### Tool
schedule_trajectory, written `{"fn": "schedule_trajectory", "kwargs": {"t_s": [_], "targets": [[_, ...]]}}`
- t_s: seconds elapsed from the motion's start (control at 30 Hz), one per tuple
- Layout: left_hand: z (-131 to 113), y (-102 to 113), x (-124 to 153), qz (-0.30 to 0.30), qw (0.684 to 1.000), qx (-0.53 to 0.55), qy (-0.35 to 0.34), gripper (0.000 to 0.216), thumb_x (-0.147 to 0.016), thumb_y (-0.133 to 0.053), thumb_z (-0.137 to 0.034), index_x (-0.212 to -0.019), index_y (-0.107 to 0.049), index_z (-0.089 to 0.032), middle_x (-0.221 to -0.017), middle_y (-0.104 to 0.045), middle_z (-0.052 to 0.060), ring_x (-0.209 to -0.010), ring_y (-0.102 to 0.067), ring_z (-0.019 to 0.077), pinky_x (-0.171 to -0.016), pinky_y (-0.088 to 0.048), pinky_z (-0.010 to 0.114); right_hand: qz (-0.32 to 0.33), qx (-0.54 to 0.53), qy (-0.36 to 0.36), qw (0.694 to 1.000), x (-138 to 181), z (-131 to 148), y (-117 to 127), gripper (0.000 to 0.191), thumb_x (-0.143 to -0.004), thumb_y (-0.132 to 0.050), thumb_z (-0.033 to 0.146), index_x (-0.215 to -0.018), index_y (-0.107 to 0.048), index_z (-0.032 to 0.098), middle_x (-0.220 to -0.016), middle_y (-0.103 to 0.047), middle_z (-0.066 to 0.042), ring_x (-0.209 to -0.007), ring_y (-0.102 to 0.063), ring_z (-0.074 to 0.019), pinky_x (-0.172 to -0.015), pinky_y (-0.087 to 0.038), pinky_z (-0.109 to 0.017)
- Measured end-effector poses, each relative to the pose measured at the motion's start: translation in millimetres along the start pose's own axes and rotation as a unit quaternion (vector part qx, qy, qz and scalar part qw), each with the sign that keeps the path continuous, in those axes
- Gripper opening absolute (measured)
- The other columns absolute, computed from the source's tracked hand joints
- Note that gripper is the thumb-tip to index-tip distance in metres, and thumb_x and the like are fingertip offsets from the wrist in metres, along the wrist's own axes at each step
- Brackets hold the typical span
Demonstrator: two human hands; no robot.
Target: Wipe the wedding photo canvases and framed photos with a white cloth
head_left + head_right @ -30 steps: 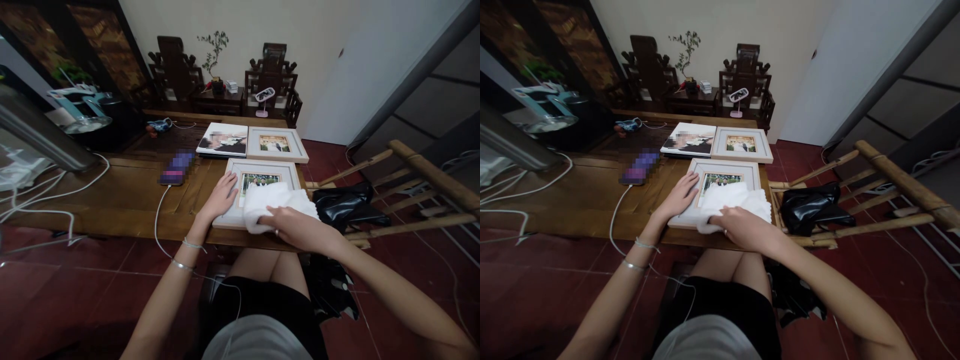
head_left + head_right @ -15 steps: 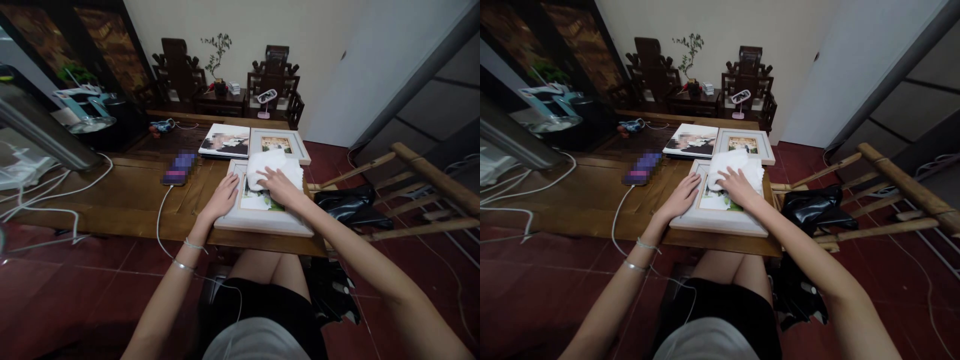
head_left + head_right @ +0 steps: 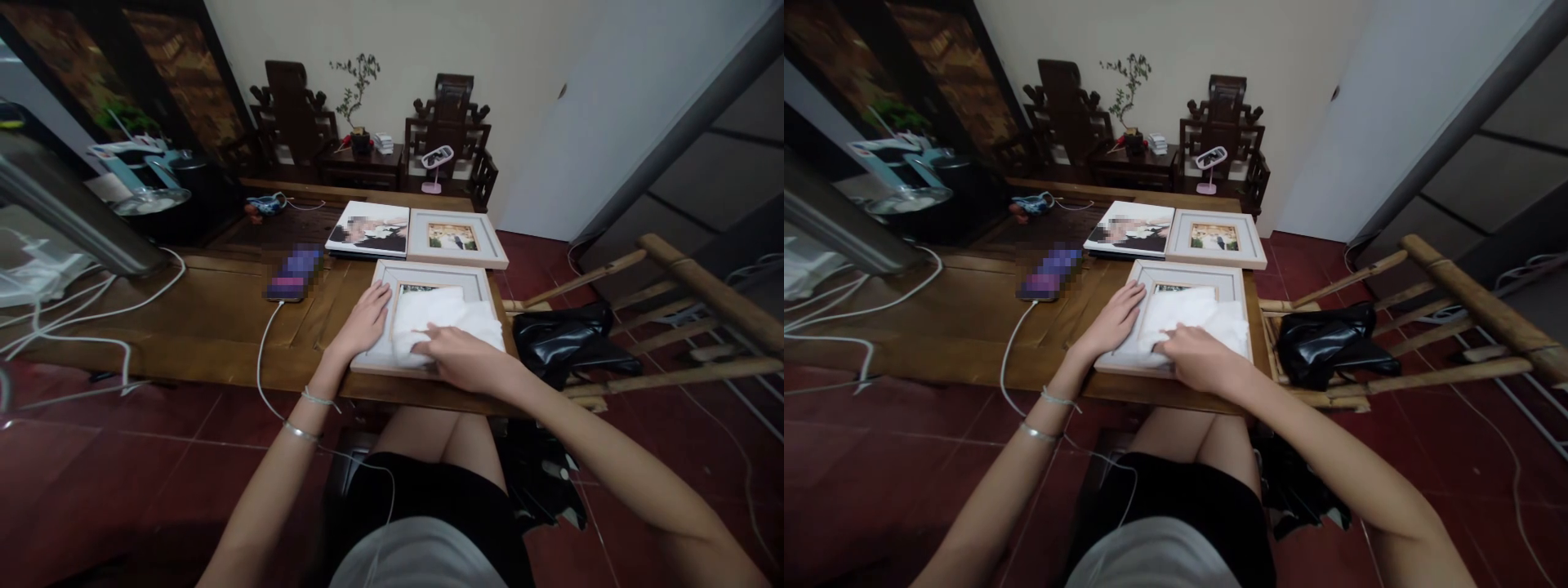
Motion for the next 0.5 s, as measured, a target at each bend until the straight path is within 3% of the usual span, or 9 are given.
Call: {"fn": "schedule_trajectory", "kwargs": {"t_s": [0.1, 0.2, 0.33, 0.5], "targets": [[0, 1, 0, 0.001, 1.000, 0.006, 0.003, 0.047, -0.092, -0.031, -0.024, -0.134, -0.047, -0.010, -0.143, -0.043, 0.015, -0.139, -0.028, 0.0251, -0.115, -0.025, 0.048, -0.005, -0.016, 0.031, 0.999, 14, 20, 1, 0.035, -0.074, -0.045, 0.001, -0.098, -0.066, 0.015, -0.103, -0.065, -0.014, -0.093, -0.061, -0.0222, -0.077, -0.044, -0.031], [0, 2, 0, 0.001, 1.000, 0.023, 0.001, 0.046, -0.094, -0.030, -0.027, -0.134, -0.047, -0.012, -0.143, -0.044, 0.013, -0.139, -0.028, 0.0248, -0.114, -0.025, 0.048, -0.046, 0.012, 0.039, 0.998, 8, 24, -10, 0.038, -0.077, -0.045, 0.003, -0.107, -0.064, 0.017, -0.121, -0.060, -0.013, -0.114, -0.053, -0.0264, -0.090, -0.042, -0.039], [-3, 4, 1, -0.015, 0.998, 0.066, 0.007, 0.049, -0.097, -0.025, -0.035, -0.139, -0.039, -0.013, -0.146, -0.040, 0.013, -0.139, -0.029, 0.0226, -0.115, -0.024, 0.045, -0.066, 0.087, -0.010, 0.994, -26, 1, -23, 0.040, -0.081, -0.045, 0.005, -0.114, -0.063, 0.015, -0.137, -0.050, -0.012, -0.132, -0.034, -0.0342, -0.103, -0.031, -0.051], [-10, 9, 2, -0.040, 0.990, 0.130, 0.047, 0.058, -0.098, -0.024, -0.042, -0.149, -0.015, -0.016, -0.154, -0.024, 0.011, -0.141, -0.025, 0.0197, -0.116, -0.020, 0.039, -0.123, 0.154, -0.026, 0.980, -79, -40, -13, 0.036, -0.086, -0.039, 0.006, -0.113, -0.064, 0.013, -0.135, -0.052, -0.012, -0.134, -0.030, -0.0317, -0.106, -0.025, -0.048]]}}
Point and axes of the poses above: each hand's wrist, its own x-axis away from the middle knuckle, its own y-axis out of the back of the hand, z = x × y, the point moved 1 cm from there along -x, towards the middle knuckle
